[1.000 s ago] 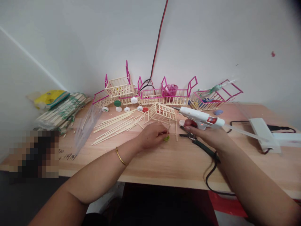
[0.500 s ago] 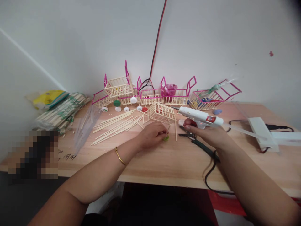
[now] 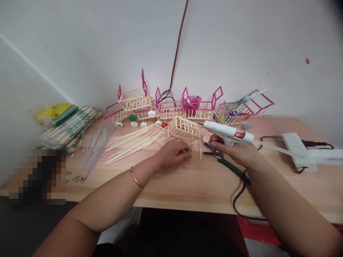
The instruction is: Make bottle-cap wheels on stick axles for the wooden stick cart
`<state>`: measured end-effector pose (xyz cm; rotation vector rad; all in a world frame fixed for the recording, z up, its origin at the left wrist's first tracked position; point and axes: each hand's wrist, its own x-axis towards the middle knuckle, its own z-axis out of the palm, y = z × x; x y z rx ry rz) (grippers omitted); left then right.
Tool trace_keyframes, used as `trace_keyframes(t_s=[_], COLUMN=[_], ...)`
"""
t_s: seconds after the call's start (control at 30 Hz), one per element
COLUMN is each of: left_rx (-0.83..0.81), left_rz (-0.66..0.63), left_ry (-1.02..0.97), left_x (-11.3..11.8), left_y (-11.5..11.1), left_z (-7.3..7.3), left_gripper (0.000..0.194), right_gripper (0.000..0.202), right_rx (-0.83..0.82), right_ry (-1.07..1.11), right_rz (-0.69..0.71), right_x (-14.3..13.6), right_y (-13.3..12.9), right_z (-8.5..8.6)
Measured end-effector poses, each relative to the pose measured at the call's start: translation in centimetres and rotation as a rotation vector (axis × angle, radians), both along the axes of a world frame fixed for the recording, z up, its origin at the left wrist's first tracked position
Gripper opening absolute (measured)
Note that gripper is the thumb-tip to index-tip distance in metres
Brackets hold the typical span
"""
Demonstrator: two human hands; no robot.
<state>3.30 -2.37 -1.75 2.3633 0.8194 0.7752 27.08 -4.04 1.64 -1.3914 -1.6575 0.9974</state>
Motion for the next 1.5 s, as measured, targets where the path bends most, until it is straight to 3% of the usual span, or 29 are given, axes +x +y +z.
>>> trace_keyframes(t_s=[0.33, 0.5, 0.8, 1.27, 1.5], left_rx=[-0.034, -0.007, 0.039, 0.041, 0.035], left_rz=[0.003, -0.03, -0.025, 0.052, 0.051], left_ry=[0.004, 0.066, 0.176, 0.183, 0.212], left_x=[-0.22, -0.4, 0.07, 0.08, -0.06], left_y=[0.09, 0.09, -0.14, -0.21, 0.01], left_z=[0.1, 0.31, 0.29, 0.47, 0.26], left_gripper=[0.012, 0.03, 0.013, 0.016, 0.028], right_gripper=[0.03, 0.029, 0.027, 0.028, 0.029], right_rx=[0.006, 0.009, -0.007, 0.008, 0.013], right_ry=[-0.007, -0.005, -0.002, -0.024, -0.028], right_rz=[0.016, 0.01, 0.005, 0.009, 0.003], right_x=[-0.01, -0.11, 0.16, 0.49, 0.24], right_y=[0.05, -0.08, 0.11, 0.3, 0.16], right_z=[0.18, 0.28, -0.08, -0.46, -0.12])
